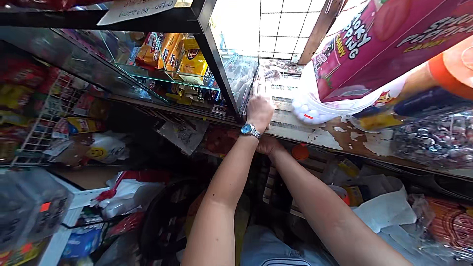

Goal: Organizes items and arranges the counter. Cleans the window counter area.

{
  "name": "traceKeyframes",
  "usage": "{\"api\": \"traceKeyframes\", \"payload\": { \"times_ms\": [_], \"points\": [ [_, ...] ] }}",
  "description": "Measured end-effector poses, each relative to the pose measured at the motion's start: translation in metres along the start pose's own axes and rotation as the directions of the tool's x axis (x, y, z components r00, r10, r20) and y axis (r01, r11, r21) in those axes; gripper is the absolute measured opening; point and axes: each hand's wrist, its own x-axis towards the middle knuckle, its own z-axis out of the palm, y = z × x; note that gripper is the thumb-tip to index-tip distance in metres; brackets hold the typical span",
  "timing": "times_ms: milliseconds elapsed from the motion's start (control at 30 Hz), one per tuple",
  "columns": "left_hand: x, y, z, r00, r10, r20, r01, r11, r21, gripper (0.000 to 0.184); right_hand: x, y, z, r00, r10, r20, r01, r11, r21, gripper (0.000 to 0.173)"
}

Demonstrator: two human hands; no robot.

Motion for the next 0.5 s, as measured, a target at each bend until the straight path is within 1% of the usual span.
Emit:
{"api": "traceKeyframes", "payload": {
  "times_ms": [67, 100, 133, 167, 200, 233, 267, 300, 333, 367, 400, 467, 500],
  "points": [
    [-0.03, 0.001, -0.005, 0.999, -0.006, -0.036, 0.005, 0.999, -0.039, 0.047, -0.003, 0.002, -0.003, 0.997, 0.042, -0.057, -0.035, 0.993, 0.112, 0.046],
    [-0.048, 0.002, -0.009, 0.999, -0.002, -0.05, -0.001, 0.999, -0.045, 0.048, -0.004, 0.004, -0.004, 0.995, 0.042, -0.089, -0.027, 0.987, 0.161, 0.048],
    [-0.063, 0.003, -0.013, 0.998, -0.003, -0.061, 0.0, 0.999, -0.044, 0.05, -0.008, 0.006, -0.001, 0.991, 0.001, -0.134, 0.016, 0.992, 0.129, 0.046],
    [-0.076, 0.004, -0.015, 0.997, -0.004, -0.075, 0.002, 0.999, -0.039, 0.05, -0.014, 0.008, 0.009, 0.975, -0.103, -0.198, 0.1, 0.995, -0.027, 0.042],
    [-0.087, 0.006, -0.018, 0.996, -0.016, -0.084, 0.013, 0.999, -0.036, 0.051, -0.022, 0.009, 0.025, 0.936, -0.233, -0.265, 0.172, 0.957, -0.234, 0.032],
    [-0.097, 0.007, -0.021, 0.995, -0.026, -0.093, 0.023, 0.999, -0.032, 0.053, -0.029, 0.007, 0.041, 0.893, -0.305, -0.33, 0.183, 0.917, -0.354, 0.024],
    [-0.105, 0.007, -0.02, 0.993, -0.033, -0.111, 0.03, 0.999, -0.032, 0.053, -0.03, 0.003, 0.05, 0.873, -0.312, -0.375, 0.166, 0.912, -0.374, 0.023],
    [-0.112, 0.005, -0.017, 0.991, -0.043, -0.127, 0.037, 0.998, -0.046, 0.052, -0.026, 0.0, 0.052, 0.881, -0.259, -0.395, 0.148, 0.945, -0.29, 0.024],
    [-0.119, 0.003, -0.013, 0.989, -0.058, -0.139, 0.049, 0.997, -0.064, 0.051, -0.023, -0.004, 0.046, 0.923, -0.163, -0.349, 0.127, 0.984, -0.125, 0.029],
    [-0.125, 0.001, -0.01, 0.986, -0.074, -0.149, 0.062, 0.995, -0.085, 0.049, -0.018, -0.004, 0.037, 0.961, -0.087, -0.263, 0.104, 0.993, 0.051, 0.035],
    [-0.133, -0.001, -0.008, 0.983, -0.088, -0.16, 0.071, 0.991, -0.11, 0.046, -0.012, 0.0, 0.026, 0.981, -0.07, -0.181, 0.101, 0.981, 0.165, 0.04],
    [-0.15, -0.002, -0.009, 0.976, -0.123, -0.18, 0.091, 0.981, -0.174, 0.038, -0.001, 0.013, 0.008, 0.992, -0.086, -0.09, 0.106, 0.962, 0.253, 0.048],
    [-0.157, -0.002, -0.012, 0.973, -0.147, -0.18, 0.107, 0.971, -0.216, 0.035, 0.0, 0.014, 0.009, 0.991, -0.063, -0.121, 0.093, 0.961, 0.261, 0.045]
  ]
}}
